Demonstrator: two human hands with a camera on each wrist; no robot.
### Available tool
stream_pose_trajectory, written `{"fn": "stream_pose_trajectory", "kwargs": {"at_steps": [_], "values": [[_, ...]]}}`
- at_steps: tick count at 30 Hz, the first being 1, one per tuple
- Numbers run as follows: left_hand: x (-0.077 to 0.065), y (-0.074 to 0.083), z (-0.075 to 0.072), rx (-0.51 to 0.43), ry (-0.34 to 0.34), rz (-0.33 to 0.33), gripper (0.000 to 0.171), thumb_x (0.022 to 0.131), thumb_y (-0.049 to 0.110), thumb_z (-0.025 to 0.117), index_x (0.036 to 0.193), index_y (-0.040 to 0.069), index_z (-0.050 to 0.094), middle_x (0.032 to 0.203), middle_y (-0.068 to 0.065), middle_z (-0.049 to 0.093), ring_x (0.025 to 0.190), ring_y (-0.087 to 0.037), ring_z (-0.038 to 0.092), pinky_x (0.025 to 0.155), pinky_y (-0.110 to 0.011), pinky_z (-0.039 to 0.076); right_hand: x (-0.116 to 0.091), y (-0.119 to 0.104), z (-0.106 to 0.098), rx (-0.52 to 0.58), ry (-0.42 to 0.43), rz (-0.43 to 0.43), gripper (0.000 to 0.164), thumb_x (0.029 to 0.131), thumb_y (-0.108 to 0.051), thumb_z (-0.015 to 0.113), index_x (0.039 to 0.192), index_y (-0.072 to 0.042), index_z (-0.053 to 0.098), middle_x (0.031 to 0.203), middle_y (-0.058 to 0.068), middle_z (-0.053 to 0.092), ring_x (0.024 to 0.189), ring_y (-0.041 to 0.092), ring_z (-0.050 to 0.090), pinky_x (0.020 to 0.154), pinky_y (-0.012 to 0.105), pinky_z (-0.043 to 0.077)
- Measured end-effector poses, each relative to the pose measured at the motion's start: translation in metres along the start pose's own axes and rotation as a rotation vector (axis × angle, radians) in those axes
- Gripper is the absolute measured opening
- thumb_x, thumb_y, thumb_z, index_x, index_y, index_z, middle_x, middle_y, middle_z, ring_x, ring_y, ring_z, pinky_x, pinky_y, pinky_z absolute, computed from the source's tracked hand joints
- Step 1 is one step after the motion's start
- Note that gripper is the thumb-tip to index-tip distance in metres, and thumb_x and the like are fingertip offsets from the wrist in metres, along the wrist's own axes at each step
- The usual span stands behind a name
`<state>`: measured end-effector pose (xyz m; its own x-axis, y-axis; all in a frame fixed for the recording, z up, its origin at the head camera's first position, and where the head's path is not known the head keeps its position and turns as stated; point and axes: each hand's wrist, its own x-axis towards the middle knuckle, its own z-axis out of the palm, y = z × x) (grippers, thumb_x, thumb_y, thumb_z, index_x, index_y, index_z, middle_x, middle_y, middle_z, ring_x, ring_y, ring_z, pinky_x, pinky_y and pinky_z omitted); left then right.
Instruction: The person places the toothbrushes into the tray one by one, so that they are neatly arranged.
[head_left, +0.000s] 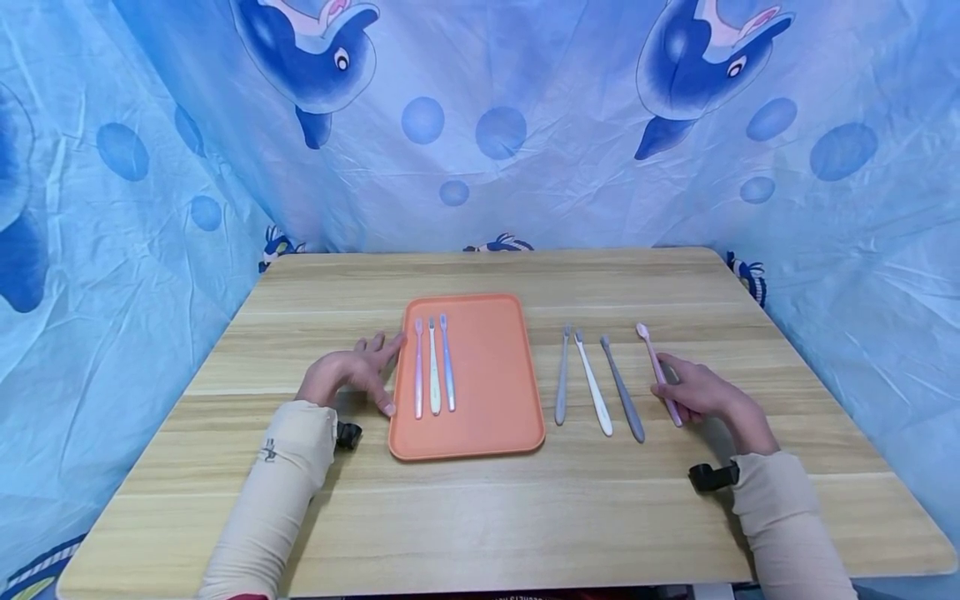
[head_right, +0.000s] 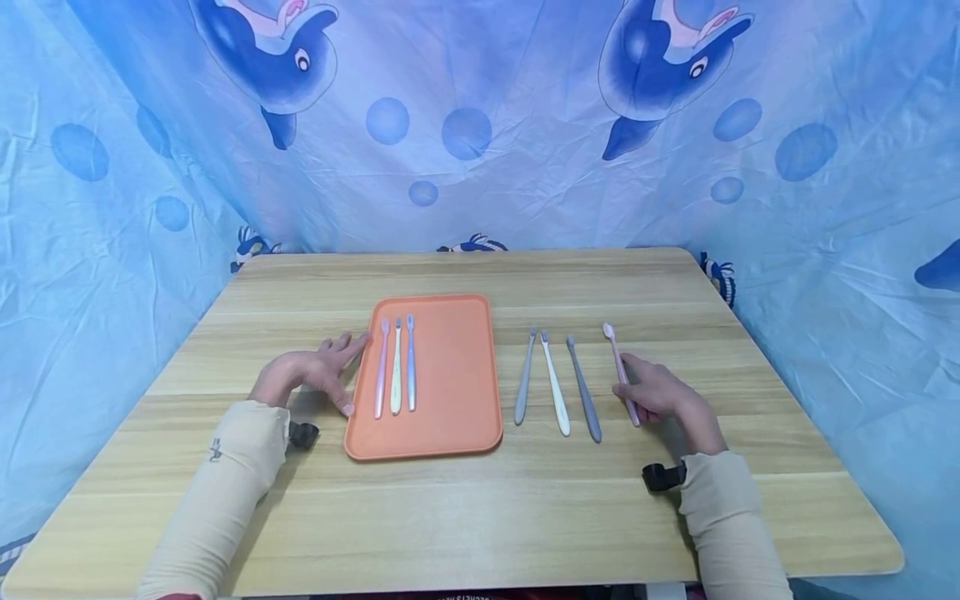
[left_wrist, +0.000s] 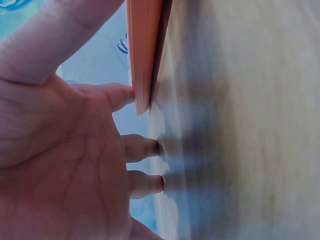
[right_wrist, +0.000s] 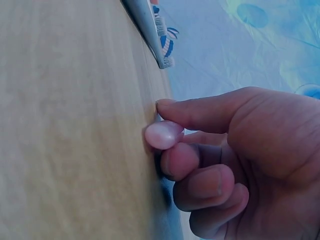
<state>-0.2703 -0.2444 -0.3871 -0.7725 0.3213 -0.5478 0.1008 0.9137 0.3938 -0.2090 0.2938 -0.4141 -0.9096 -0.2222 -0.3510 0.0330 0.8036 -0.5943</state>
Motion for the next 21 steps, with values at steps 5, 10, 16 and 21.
{"fn": "stream_pose_trajectory", "kwargs": {"at_steps": [5, 10, 16, 21], "values": [[-0.0011, 0.0003, 0.0, 0.008, 0.004, -0.004, 0.148, 0.059, 0.05, 0.093, 0.162, 0.02, -0.008, 0.167, -0.024, -0.017, 0.151, -0.054, -0.016, 0.118, -0.076, 0.0, -0.0009, -0.0002, 0.0, 0.011, 0.012, -0.007, 0.072, 0.102, -0.017, 0.052, 0.157, 0.008, 0.012, 0.058, 0.002, 0.059, 0.047, 0.013, 0.054, 0.043, 0.027, 0.044], [-0.0013, 0.0008, -0.0009, 0.017, 0.005, 0.016, 0.147, 0.06, 0.048, 0.093, 0.162, 0.018, -0.008, 0.166, -0.026, -0.016, 0.15, -0.056, -0.016, 0.117, -0.076, 0.001, -0.0019, 0.0008, -0.0024, 0.022, 0.035, -0.017, 0.072, 0.101, -0.016, 0.051, 0.157, 0.007, 0.012, 0.058, 0.002, 0.059, 0.047, 0.014, 0.055, 0.042, 0.028, 0.045], [-0.0012, 0.0006, 0.0, 0.015, 0.008, 0.007, 0.148, 0.059, 0.05, 0.093, 0.162, 0.019, -0.008, 0.167, -0.025, -0.016, 0.151, -0.055, -0.016, 0.118, -0.076, 0.001, -0.0015, -0.0008, -0.0059, 0.044, 0.04, -0.005, 0.074, 0.101, -0.02, 0.052, 0.158, 0.004, 0.011, 0.06, 0.001, 0.06, 0.049, 0.014, 0.055, 0.044, 0.029, 0.045], [-0.0008, -0.0001, 0.0002, 0.015, 0.007, 0.008, 0.148, 0.059, 0.051, 0.092, 0.162, 0.019, -0.008, 0.166, -0.025, -0.017, 0.151, -0.055, -0.016, 0.117, -0.076, 0.001, -0.0018, -0.0016, -0.0083, 0.064, 0.049, -0.008, 0.076, 0.103, -0.023, 0.052, 0.16, 0.0, 0.008, 0.06, 0.0, 0.059, 0.049, 0.014, 0.054, 0.044, 0.029, 0.045]]}}
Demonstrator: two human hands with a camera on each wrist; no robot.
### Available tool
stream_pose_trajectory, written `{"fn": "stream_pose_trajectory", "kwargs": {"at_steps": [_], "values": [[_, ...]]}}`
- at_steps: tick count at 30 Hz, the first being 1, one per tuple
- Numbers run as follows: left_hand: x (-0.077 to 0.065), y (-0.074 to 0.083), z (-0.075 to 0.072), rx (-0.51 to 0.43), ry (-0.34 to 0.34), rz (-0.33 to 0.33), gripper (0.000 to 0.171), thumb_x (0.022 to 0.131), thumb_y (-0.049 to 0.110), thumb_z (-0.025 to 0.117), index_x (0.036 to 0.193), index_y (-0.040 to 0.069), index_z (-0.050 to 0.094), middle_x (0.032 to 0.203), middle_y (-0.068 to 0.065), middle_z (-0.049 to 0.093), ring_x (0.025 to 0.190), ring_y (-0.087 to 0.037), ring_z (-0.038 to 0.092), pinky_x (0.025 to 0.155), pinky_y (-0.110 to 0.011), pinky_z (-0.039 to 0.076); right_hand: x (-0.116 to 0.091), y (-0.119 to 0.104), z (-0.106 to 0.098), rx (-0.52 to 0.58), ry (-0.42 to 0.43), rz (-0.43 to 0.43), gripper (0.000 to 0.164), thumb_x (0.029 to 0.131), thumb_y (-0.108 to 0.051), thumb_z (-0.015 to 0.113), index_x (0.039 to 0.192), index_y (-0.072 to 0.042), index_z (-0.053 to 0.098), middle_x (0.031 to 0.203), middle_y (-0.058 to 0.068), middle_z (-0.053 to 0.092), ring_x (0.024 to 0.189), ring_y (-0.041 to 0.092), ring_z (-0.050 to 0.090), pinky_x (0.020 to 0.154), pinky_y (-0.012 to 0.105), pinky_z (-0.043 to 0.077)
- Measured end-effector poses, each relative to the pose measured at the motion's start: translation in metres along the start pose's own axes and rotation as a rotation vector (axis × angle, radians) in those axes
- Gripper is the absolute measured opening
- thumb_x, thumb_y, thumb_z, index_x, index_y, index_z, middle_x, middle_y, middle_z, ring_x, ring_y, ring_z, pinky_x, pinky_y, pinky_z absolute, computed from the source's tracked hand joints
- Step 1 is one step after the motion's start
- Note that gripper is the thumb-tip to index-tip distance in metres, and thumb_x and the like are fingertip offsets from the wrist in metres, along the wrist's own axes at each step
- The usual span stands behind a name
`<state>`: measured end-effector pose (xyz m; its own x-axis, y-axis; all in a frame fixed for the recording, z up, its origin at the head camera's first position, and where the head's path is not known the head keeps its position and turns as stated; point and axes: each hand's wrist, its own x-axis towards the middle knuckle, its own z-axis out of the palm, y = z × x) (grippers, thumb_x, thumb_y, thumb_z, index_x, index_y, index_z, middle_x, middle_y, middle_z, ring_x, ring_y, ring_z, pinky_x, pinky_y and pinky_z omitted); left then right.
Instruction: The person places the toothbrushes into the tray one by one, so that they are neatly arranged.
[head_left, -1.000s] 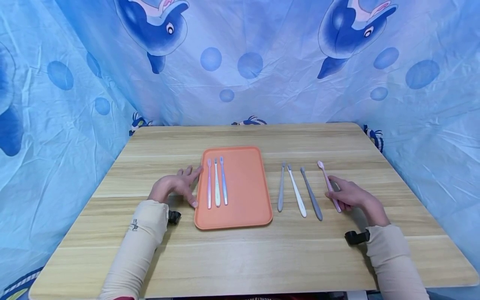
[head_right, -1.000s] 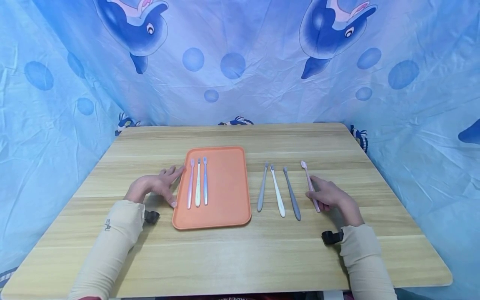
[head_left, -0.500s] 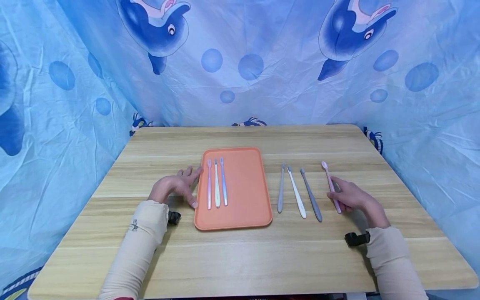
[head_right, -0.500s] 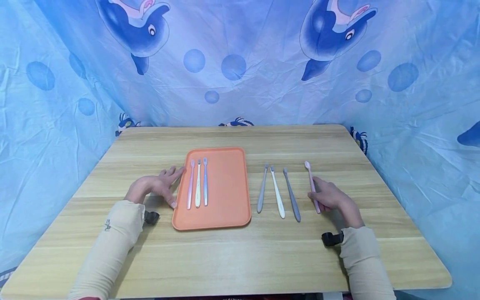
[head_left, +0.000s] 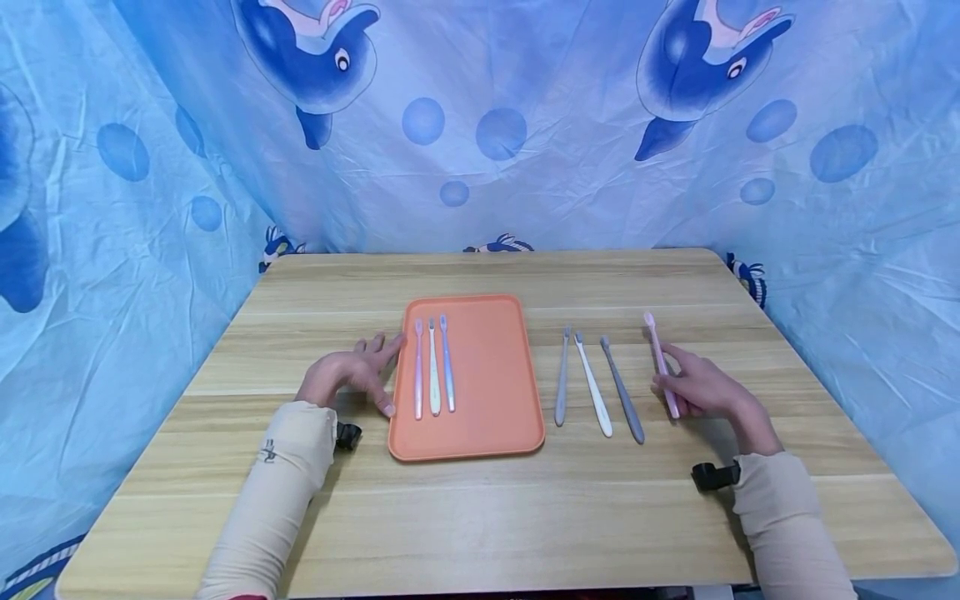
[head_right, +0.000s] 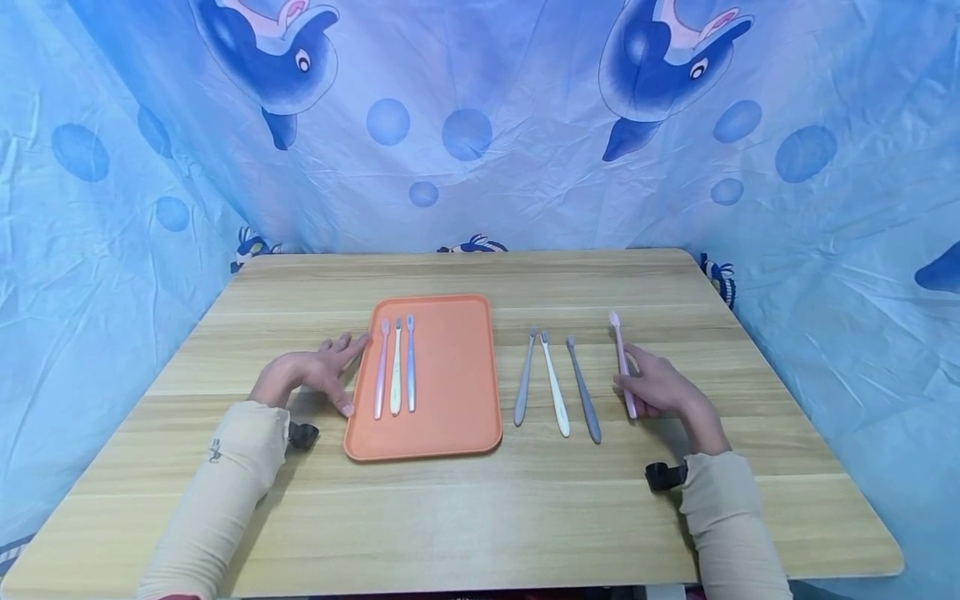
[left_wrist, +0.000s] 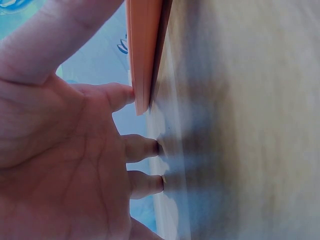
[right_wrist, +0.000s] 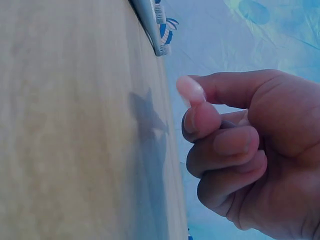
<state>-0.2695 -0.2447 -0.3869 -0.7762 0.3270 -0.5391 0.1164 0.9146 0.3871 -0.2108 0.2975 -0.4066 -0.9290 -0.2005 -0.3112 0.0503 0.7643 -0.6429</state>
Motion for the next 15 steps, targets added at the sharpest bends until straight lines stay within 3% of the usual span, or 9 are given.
{"fn": "stream_pose_trajectory", "kwargs": {"at_steps": [8, 15], "values": [[-0.001, 0.001, -0.001, 0.009, 0.0, 0.0, 0.148, 0.059, 0.051, 0.092, 0.162, 0.019, -0.008, 0.167, -0.024, -0.016, 0.151, -0.054, -0.015, 0.118, -0.076, 0.002, 0.001, -0.006, -0.002, 0.012, 0.018, -0.046, 0.069, 0.103, -0.021, 0.05, 0.158, -0.001, 0.014, 0.061, 0.001, 0.059, 0.05, 0.015, 0.054, 0.043, 0.029, 0.044], [-0.001, 0.001, 0.0, 0.006, -0.003, 0.011, 0.146, 0.061, 0.046, 0.093, 0.162, 0.018, -0.008, 0.166, -0.026, -0.017, 0.15, -0.056, -0.016, 0.117, -0.077, 0.0, 0.007, -0.02, -0.001, 0.064, 0.035, -0.141, 0.068, 0.102, -0.013, 0.051, 0.158, 0.001, 0.016, 0.058, 0.004, 0.058, 0.046, 0.015, 0.052, 0.041, 0.031, 0.044]]}}
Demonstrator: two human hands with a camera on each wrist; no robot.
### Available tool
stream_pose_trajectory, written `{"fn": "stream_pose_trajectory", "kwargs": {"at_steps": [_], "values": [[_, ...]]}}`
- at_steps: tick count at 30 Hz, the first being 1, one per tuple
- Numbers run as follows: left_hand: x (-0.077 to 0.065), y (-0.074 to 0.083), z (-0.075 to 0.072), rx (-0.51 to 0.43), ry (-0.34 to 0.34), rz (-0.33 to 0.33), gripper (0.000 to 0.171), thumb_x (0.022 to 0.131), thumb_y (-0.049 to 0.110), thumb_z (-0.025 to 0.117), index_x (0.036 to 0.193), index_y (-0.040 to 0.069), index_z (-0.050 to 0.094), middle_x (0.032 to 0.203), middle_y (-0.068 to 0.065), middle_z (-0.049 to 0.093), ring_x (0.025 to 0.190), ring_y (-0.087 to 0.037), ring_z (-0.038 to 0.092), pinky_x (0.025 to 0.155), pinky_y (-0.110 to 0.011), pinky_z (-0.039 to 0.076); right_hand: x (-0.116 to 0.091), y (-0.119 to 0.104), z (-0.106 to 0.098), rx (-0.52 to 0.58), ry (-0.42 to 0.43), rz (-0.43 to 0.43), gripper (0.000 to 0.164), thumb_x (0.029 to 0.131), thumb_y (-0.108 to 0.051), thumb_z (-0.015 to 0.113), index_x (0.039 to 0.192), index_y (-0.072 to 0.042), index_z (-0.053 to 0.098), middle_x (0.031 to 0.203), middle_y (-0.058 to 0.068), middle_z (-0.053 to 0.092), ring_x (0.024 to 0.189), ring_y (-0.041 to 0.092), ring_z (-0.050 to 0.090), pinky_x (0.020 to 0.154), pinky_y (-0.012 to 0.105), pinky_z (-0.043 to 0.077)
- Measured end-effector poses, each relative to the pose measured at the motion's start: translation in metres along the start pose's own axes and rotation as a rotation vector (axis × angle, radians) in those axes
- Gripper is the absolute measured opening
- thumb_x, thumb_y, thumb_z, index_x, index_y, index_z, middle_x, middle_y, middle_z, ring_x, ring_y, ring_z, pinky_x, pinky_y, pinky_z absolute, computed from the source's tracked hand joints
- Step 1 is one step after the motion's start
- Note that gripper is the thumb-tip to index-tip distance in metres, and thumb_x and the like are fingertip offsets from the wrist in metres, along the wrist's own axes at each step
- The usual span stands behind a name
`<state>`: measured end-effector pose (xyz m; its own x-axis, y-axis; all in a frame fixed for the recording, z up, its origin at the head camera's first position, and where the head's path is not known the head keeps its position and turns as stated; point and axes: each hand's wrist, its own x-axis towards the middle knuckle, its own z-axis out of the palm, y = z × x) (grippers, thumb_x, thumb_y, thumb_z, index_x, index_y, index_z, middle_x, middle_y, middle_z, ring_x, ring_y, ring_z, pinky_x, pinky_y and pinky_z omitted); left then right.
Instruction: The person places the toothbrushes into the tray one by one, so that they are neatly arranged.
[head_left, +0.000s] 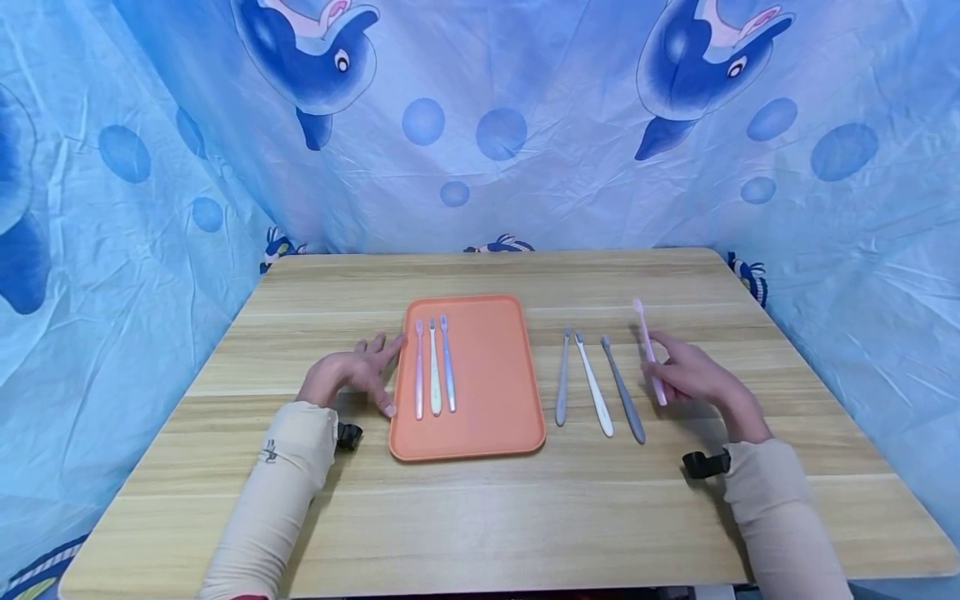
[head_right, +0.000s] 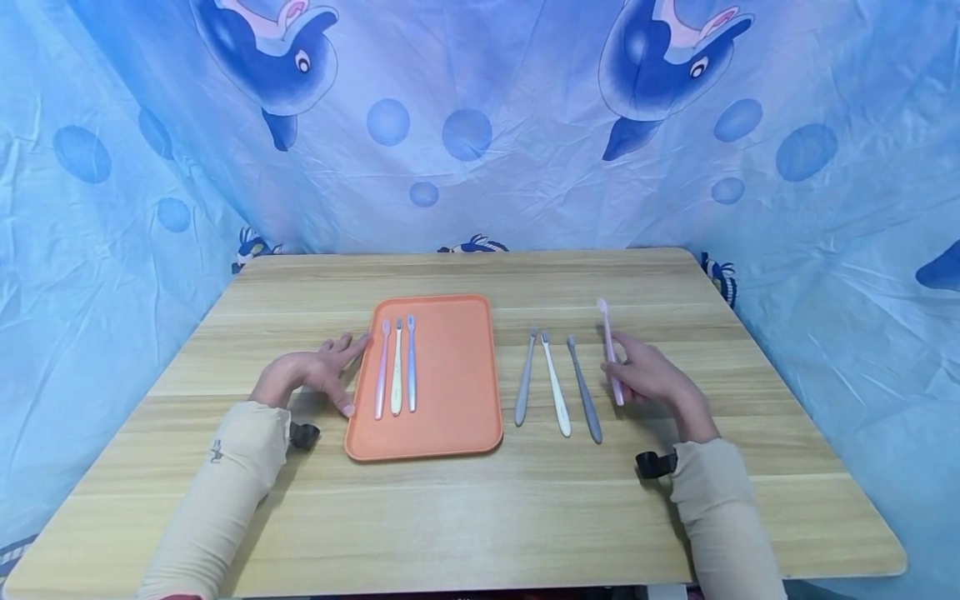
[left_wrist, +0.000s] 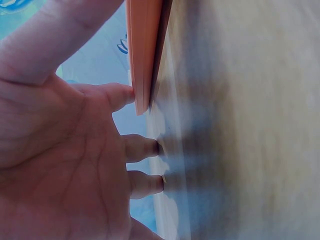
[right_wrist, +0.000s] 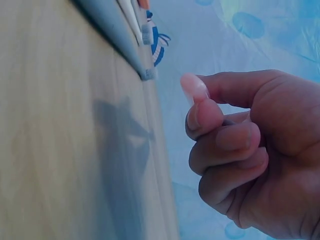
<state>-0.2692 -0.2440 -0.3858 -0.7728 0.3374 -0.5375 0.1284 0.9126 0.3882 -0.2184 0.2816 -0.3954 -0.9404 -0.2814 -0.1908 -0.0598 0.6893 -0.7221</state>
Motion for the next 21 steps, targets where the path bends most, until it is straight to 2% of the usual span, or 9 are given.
{"fn": "stream_pose_trajectory", "kwargs": {"at_steps": [5, 16, 21], "values": [[0.0, 0.0, 0.0, -0.003, -0.001, 0.0, 0.145, 0.062, 0.046, 0.093, 0.162, 0.018, -0.008, 0.166, -0.025, -0.017, 0.15, -0.055, -0.016, 0.117, -0.077, 0.0, 0.007, -0.011, 0.0, 0.017, -0.005, -0.03, 0.069, 0.102, -0.012, 0.05, 0.159, 0.0, 0.012, 0.057, 0.004, 0.058, 0.044, 0.012, 0.05, 0.04, 0.027, 0.041], [0.001, -0.002, 0.0, 0.003, -0.001, -0.01, 0.148, 0.059, 0.05, 0.093, 0.162, 0.019, -0.009, 0.166, -0.024, -0.017, 0.151, -0.054, -0.016, 0.117, -0.076, 0.0, 0.021, -0.026, 0.001, 0.025, -0.017, -0.072, 0.069, 0.103, -0.011, 0.049, 0.16, -0.001, 0.011, 0.056, 0.003, 0.058, 0.043, 0.013, 0.05, 0.04, 0.035, 0.045], [0.002, -0.002, 0.0, -0.001, -0.001, -0.012, 0.148, 0.059, 0.051, 0.092, 0.162, 0.018, -0.008, 0.166, -0.024, -0.017, 0.151, -0.054, -0.016, 0.117, -0.076, 0.001, 0.025, -0.032, 0.003, 0.027, -0.018, -0.075, 0.068, 0.104, -0.013, 0.05, 0.16, -0.004, 0.013, 0.056, 0.003, 0.058, 0.044, 0.014, 0.051, 0.04, 0.035, 0.044]]}}
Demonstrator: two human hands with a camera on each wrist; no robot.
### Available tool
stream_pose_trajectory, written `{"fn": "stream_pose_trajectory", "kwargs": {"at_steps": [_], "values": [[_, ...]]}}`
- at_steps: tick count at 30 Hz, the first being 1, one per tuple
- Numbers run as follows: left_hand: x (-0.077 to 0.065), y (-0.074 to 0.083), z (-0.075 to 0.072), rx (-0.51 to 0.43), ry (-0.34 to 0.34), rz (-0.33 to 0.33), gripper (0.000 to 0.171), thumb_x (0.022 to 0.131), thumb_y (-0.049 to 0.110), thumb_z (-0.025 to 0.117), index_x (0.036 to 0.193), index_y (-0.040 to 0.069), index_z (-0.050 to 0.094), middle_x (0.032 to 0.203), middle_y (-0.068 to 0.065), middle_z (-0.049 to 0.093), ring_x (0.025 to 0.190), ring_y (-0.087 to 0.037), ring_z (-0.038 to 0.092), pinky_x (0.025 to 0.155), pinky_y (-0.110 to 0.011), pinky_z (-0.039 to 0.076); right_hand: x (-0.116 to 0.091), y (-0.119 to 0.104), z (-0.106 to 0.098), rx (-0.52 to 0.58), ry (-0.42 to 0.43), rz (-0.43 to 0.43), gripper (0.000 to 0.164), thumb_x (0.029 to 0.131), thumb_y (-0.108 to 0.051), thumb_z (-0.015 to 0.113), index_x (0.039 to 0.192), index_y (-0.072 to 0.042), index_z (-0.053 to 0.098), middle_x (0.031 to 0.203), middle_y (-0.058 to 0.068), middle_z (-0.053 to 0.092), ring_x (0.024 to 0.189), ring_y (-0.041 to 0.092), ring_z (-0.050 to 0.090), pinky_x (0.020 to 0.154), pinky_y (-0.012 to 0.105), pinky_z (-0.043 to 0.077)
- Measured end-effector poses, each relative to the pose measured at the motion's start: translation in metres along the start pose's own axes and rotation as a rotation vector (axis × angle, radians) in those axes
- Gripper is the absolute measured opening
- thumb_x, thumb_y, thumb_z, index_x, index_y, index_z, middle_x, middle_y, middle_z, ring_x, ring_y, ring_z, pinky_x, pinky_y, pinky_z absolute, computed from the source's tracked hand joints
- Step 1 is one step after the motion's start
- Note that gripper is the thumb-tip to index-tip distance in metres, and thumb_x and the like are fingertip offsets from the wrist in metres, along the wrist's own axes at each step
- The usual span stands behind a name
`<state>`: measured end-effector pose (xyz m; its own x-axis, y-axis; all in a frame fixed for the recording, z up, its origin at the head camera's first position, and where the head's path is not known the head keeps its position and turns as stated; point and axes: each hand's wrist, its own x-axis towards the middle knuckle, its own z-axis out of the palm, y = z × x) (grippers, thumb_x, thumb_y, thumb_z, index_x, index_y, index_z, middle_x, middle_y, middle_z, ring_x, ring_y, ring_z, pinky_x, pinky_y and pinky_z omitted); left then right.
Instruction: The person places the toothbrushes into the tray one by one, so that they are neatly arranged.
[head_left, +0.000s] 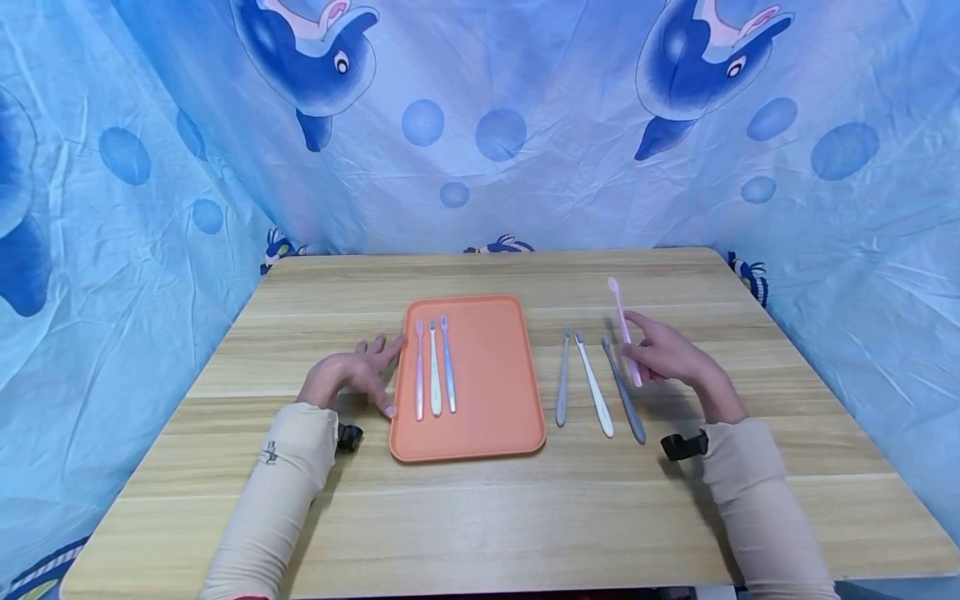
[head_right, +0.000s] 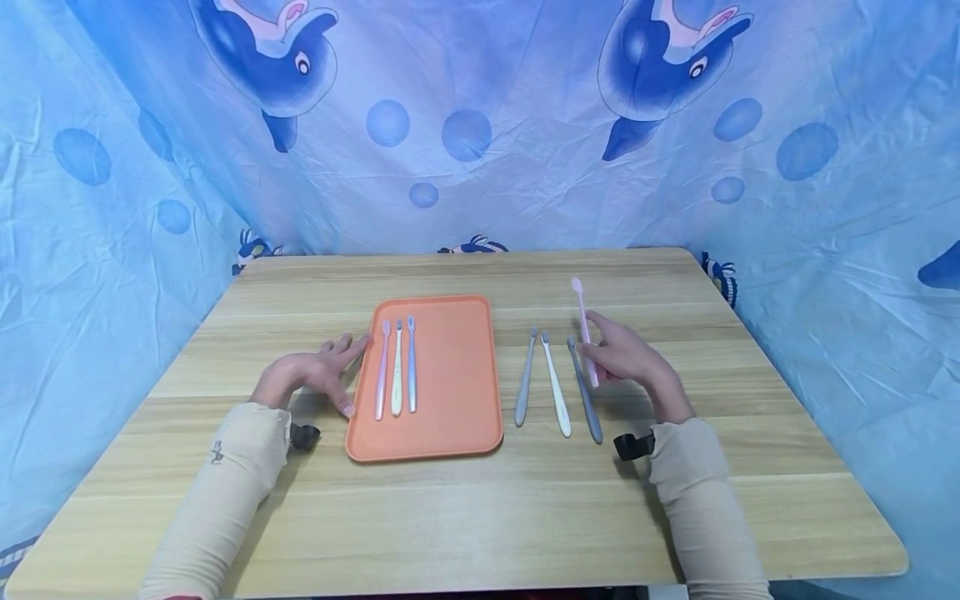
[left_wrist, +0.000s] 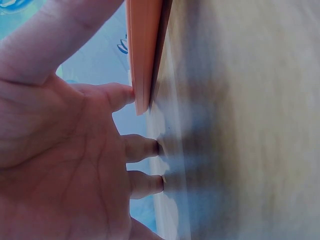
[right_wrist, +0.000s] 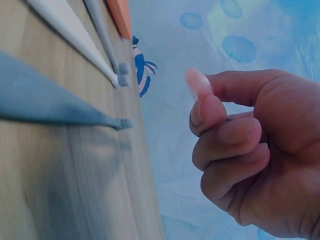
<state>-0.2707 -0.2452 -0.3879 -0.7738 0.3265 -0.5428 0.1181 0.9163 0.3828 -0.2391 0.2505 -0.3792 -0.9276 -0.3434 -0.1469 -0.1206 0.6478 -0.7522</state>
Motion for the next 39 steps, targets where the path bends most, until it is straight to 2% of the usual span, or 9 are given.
{"fn": "stream_pose_trajectory", "kwargs": {"at_steps": [7, 23, 31, 39], "values": [[-0.001, 0.0, 0.002, -0.003, 0.007, 0.0, 0.148, 0.058, 0.049, 0.093, 0.162, 0.018, -0.008, 0.167, -0.025, -0.016, 0.151, -0.054, -0.016, 0.117, -0.076, 0.001, 0.009, -0.012, 0.003, 0.04, 0.0, -0.024, 0.067, 0.103, -0.017, 0.052, 0.16, -0.008, 0.017, 0.055, 0.003, 0.057, 0.043, 0.011, 0.049, 0.04, 0.034, 0.043], [0.0, 0.001, 0.002, -0.022, -0.004, -0.011, 0.149, 0.058, 0.048, 0.094, 0.162, 0.02, -0.009, 0.167, -0.022, -0.019, 0.151, -0.051, -0.018, 0.118, -0.075, -0.001, 0.027, -0.037, 0.013, 0.132, -0.019, -0.089, 0.067, 0.104, -0.017, 0.05, 0.162, -0.015, 0.016, 0.054, 0.002, 0.056, 0.041, 0.009, 0.044, 0.04, 0.029, 0.039], [0.0, 0.001, 0.002, -0.008, 0.006, -0.008, 0.148, 0.058, 0.049, 0.093, 0.162, 0.02, -0.008, 0.167, -0.023, -0.016, 0.152, -0.053, -0.016, 0.118, -0.075, 0.001, 0.034, -0.051, 0.021, 0.17, -0.039, -0.147, 0.066, 0.104, -0.014, 0.05, 0.161, -0.013, 0.016, 0.052, 0.001, 0.055, 0.04, 0.009, 0.045, 0.038, 0.026, 0.038], [-0.001, 0.001, 0.001, -0.004, 0.007, -0.011, 0.147, 0.059, 0.049, 0.093, 0.162, 0.019, -0.008, 0.167, -0.023, -0.017, 0.151, -0.054, -0.016, 0.118, -0.076, 0.001, 0.043, -0.063, 0.033, 0.216, -0.041, -0.142, 0.068, 0.103, -0.013, 0.051, 0.161, -0.011, 0.015, 0.051, 0.002, 0.056, 0.039, 0.008, 0.046, 0.038, 0.026, 0.038]]}}
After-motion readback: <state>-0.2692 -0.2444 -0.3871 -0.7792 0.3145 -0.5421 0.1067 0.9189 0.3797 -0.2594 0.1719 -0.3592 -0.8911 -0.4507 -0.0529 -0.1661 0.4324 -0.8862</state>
